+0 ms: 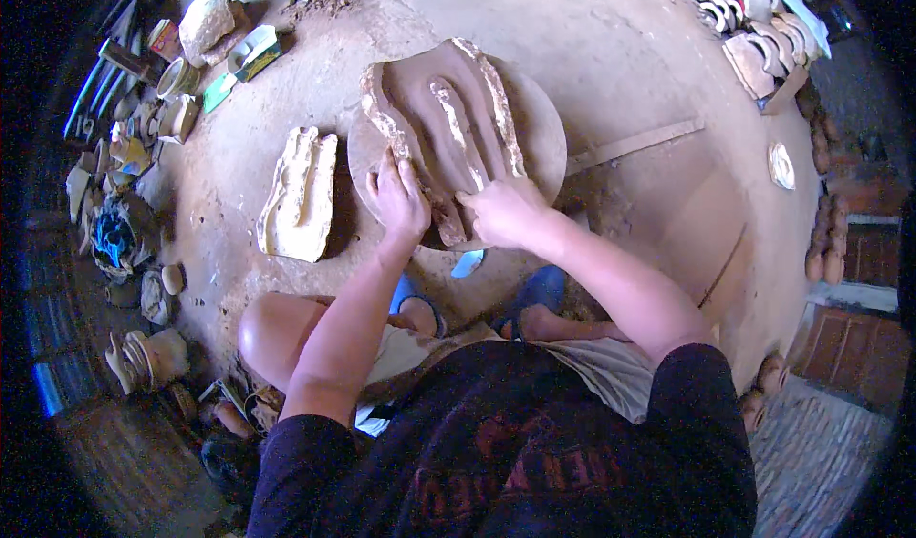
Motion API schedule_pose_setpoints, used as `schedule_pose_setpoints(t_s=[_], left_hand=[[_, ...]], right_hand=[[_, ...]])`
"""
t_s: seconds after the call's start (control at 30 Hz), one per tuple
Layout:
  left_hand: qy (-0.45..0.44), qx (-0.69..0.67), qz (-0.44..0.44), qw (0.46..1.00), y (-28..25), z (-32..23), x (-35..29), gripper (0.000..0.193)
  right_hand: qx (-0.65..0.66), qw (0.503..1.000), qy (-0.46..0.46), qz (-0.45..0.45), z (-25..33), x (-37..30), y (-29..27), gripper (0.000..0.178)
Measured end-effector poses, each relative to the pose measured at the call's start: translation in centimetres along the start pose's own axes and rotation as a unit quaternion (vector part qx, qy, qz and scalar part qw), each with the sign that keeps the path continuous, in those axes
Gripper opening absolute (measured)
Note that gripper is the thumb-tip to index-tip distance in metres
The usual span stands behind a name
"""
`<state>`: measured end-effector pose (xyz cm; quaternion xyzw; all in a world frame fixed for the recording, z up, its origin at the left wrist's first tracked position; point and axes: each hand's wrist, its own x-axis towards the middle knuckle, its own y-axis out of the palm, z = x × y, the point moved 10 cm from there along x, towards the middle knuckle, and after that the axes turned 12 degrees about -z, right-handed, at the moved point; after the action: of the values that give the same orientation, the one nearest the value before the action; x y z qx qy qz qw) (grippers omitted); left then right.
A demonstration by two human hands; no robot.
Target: The person forms clay objects by hand within large ceramic molds, pressing clay against the walls and smoothing the interior with their fingers.
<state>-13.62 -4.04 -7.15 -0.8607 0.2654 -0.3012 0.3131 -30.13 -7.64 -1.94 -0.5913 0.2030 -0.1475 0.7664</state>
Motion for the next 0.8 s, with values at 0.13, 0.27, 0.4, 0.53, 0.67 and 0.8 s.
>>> schedule_pose_setpoints(t_s=[0.13, 0.27, 0.4, 0.53, 0.67, 0.8], left_hand=[[0.01, 0.013, -0.008, 1.0, -0.1, -0.3, -0.3, 0.057], [0.009, 0.016, -0.011, 1.0, 0.4, 0.0, -0.6, 0.057], [0.01, -0.012, -0.009, 1.0, 0.5, -0.9, -0.8, 0.059], [-0.013, -0.026, 0.011, 1.0, 0.5, -0.2, -0.8, 0.063], [-0.008, -0.045, -0.001, 0.999, 0.7, -0.4, -1.0, 0.069], [-0.049, -0.052, 0.011, 0.997, -0.2, -1.3, -0.4, 0.068]], right_hand=[[-0.007, 0.998, -0.031, -0.048, 0.5, -2.2, 0.3, 0.055], [-0.037, 0.999, -0.016, -0.009, 0.9, -4.0, 1.2, 0.056], [-0.005, 1.0, -0.016, -0.019, -0.3, -5.2, 2.7, 0.042], [0.247, 0.968, 0.001, 0.034, -0.2, -6.7, 0.6, 0.028], [0.458, 0.798, 0.294, -0.26, -10.5, -9.5, 0.9, 0.038], [0.57, 0.631, 0.382, -0.363, -16.5, -7.9, 4.4, 0.041]])
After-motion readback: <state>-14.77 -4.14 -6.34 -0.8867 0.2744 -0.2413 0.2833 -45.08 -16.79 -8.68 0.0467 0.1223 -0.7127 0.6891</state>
